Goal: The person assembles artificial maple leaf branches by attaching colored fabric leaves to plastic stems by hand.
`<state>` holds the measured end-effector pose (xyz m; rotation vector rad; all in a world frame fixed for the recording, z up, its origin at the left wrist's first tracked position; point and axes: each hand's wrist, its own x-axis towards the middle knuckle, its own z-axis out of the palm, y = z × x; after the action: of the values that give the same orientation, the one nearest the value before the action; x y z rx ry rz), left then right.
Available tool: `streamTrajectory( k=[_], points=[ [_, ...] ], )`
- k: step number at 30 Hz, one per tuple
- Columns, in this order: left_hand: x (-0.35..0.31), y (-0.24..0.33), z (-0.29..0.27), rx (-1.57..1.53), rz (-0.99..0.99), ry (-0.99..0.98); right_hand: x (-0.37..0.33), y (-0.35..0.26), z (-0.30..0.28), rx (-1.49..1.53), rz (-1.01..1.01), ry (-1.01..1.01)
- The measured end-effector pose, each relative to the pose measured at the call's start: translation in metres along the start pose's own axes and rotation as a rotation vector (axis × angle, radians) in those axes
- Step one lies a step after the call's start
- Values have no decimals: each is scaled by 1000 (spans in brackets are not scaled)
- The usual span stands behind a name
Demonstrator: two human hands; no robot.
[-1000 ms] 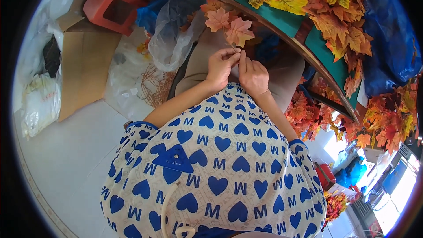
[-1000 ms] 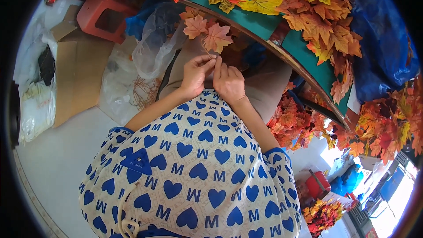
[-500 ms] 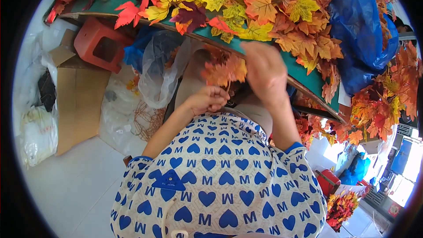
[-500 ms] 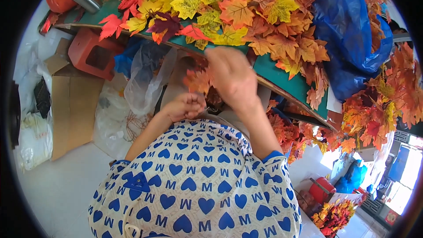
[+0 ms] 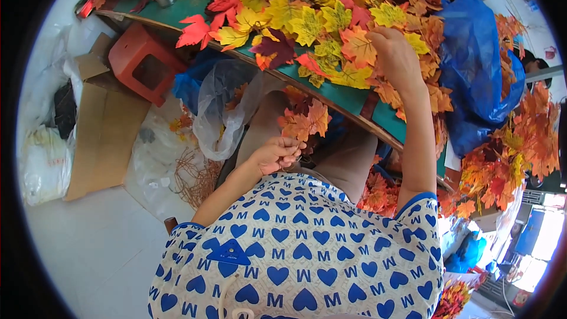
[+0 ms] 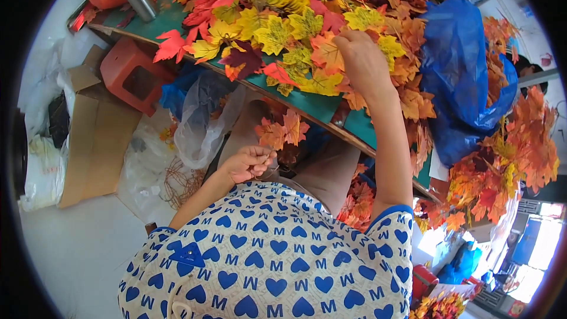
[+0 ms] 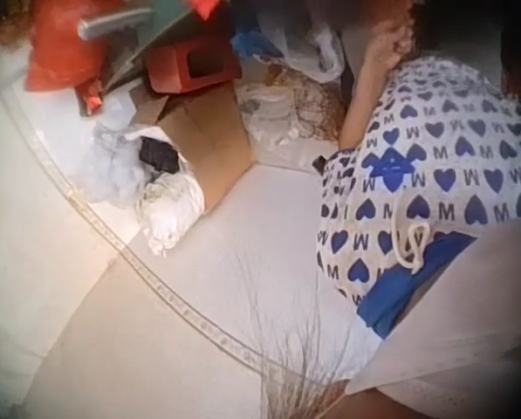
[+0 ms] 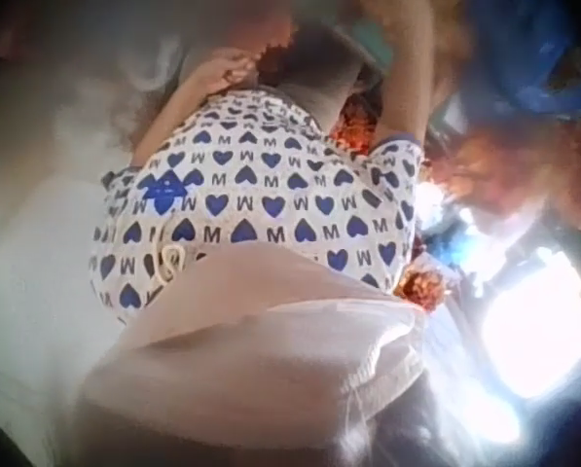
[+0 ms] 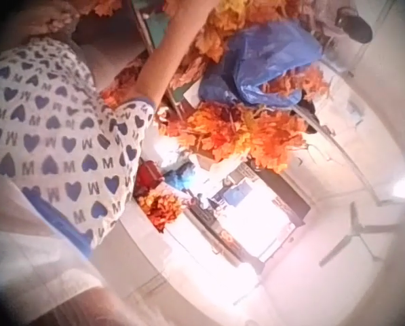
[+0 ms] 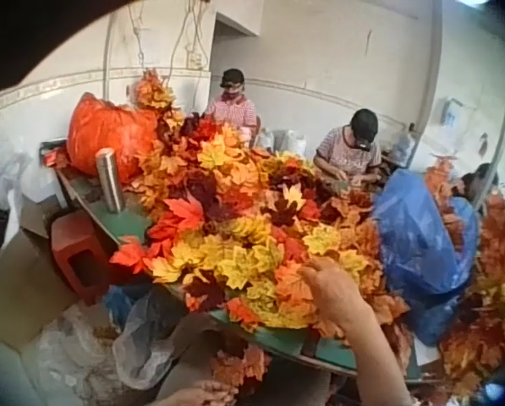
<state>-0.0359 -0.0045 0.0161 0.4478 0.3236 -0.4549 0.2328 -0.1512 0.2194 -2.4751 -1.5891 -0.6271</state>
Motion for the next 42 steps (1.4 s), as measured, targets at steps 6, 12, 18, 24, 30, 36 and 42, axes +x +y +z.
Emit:
streamTrajectory(
  k=[6,12,18,24,30,36,42],
  points=[
    [-2,1,1,-31,18,45,24,-40,18,45,104,-372],
    [4,-5,0,-11,30,57,47,-69,39,40,29,43],
    [7,-8,2,2,38,49,59,-52,60,61,97,146],
    [10,-7,2,-17,31,29,55,7,39,-232,495,391],
    [21,-7,5,-40,33,16,34,56,31,28,596,253],
    [19,-6,10,-40,45,64,11,60,9,1280,936,304],
    [17,-7,15,-53,76,59,-2,75,15,1021,679,671]
  ],
)
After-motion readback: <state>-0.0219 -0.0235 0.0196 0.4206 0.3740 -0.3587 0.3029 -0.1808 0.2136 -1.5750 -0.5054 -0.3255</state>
